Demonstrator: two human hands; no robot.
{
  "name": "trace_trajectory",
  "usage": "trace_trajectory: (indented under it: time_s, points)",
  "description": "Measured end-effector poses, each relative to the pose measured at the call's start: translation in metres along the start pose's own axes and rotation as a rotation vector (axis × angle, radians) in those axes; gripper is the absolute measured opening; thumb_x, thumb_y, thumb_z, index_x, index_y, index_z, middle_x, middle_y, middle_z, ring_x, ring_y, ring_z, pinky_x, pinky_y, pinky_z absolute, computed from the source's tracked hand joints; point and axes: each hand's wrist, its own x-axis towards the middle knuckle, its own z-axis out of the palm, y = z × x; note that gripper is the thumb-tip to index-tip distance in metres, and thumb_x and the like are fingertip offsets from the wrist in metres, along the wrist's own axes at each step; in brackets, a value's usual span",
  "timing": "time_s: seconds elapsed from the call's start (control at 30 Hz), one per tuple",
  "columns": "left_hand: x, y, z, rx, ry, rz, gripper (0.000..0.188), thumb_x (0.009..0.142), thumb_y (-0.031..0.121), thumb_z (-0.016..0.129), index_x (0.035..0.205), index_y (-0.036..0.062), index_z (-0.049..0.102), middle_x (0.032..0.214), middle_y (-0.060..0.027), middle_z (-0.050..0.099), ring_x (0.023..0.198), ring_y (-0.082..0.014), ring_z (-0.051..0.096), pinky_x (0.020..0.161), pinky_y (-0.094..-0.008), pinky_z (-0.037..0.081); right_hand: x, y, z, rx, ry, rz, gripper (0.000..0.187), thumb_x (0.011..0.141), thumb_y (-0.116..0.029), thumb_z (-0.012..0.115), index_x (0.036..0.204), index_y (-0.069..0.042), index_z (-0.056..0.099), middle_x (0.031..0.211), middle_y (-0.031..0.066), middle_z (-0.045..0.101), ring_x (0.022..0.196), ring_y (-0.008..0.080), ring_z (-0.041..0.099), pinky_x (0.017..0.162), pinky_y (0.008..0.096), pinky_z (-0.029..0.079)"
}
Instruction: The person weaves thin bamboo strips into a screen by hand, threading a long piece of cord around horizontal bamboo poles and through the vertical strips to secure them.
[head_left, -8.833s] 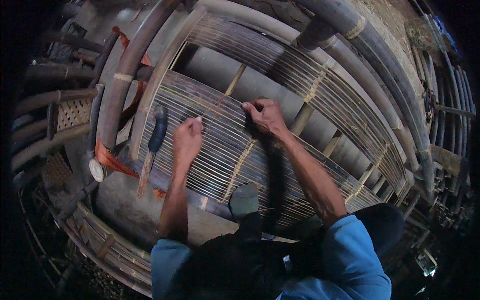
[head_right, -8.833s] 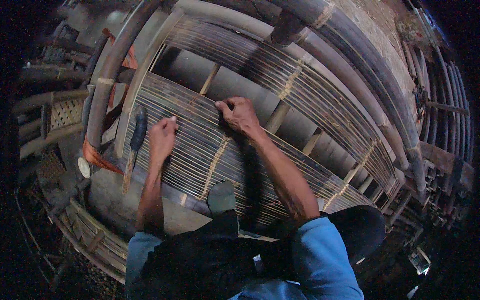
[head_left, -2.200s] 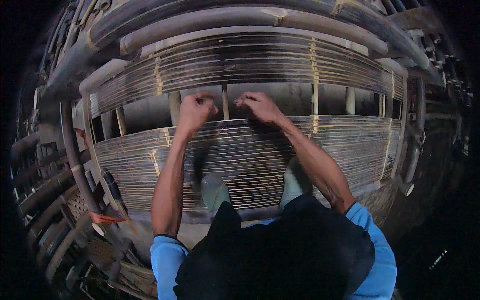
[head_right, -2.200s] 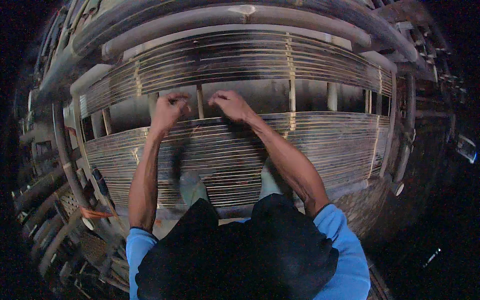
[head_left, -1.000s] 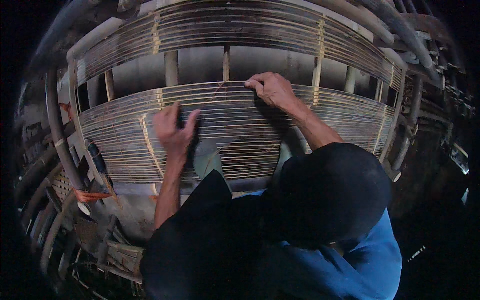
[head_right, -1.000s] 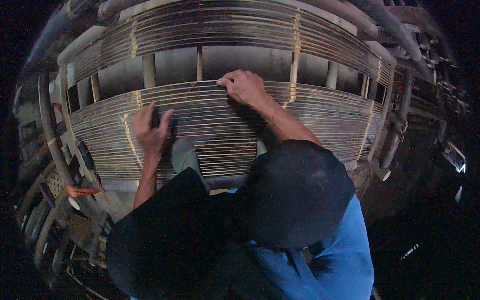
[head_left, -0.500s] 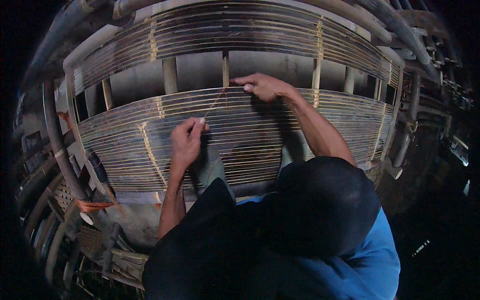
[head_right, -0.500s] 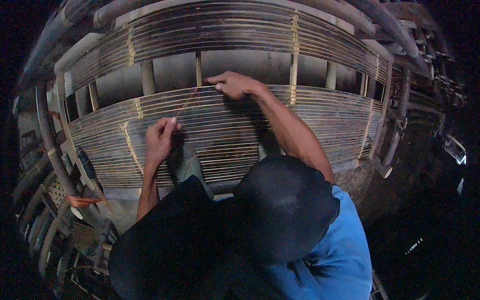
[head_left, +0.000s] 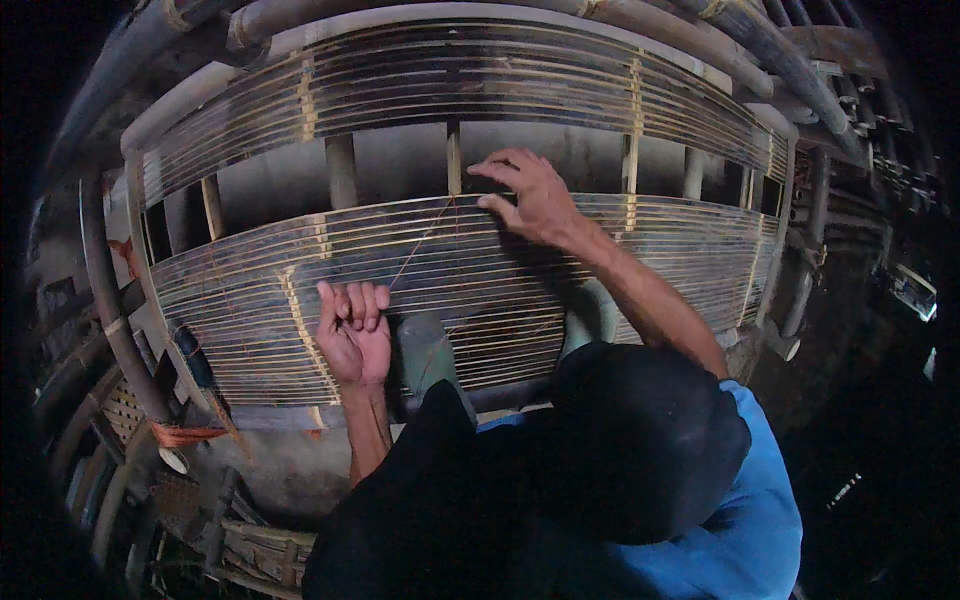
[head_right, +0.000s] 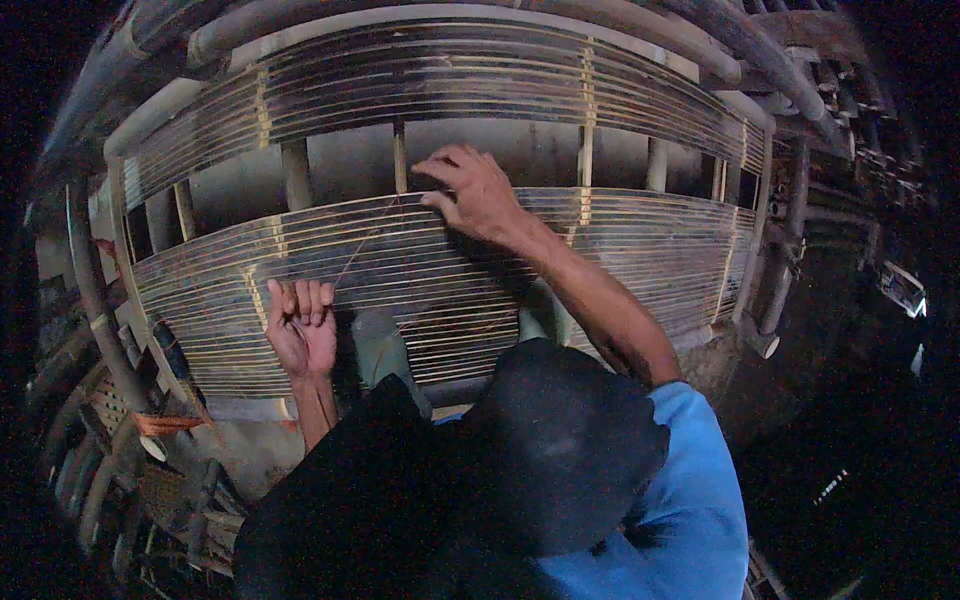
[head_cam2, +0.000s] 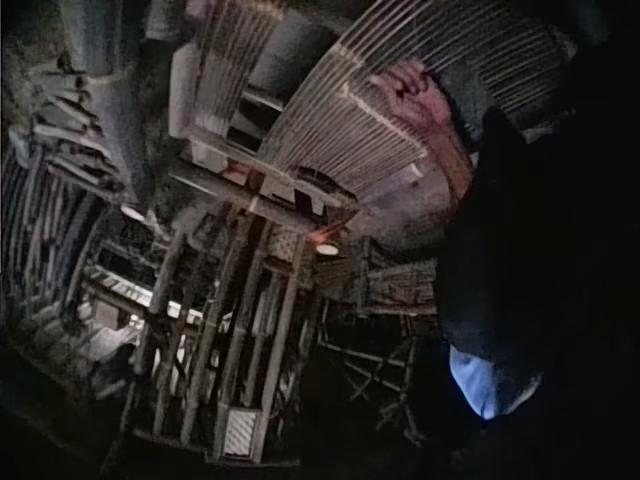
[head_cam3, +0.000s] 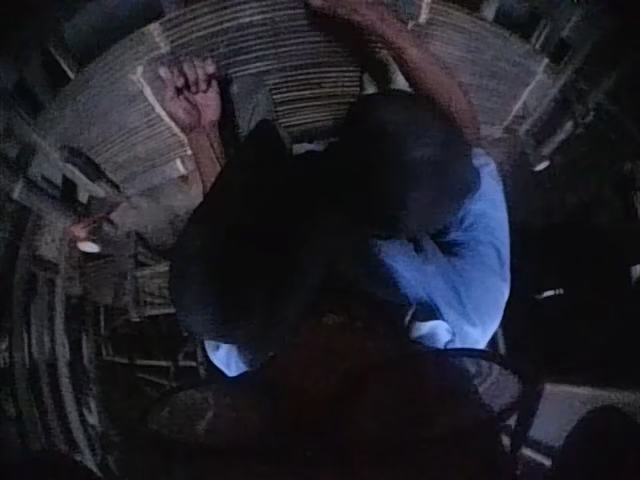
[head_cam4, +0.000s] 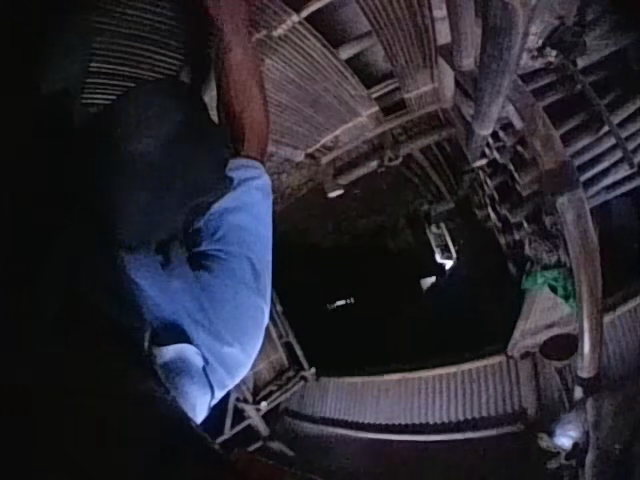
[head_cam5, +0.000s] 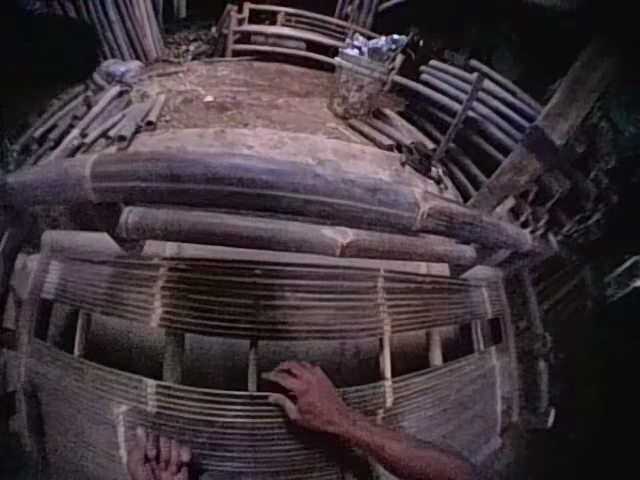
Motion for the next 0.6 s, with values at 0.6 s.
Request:
trace_trajectory:
  time_s: [0.6]
  points:
    - [-0.026, 0.008, 0.009, 0.35, -0.204, 0.014, 0.036, 0.109, 0.022, 0.039, 0.08, 0.0045, 0.051, 0.066, -0.0047, 0.042, 0.063, -0.0181, 0.043, 0.077, -0.0374, 0.042, -0.009, -0.083, 0.059, 0.019, 0.023, -0.344, 0.028, 0.081, -0.031, 0.078, 0.077, -0.008, 0.061, 0.073, 0.0099, 0.057, 0.076, 0.0301, 0.057, 0.079, 0.043, 0.043]
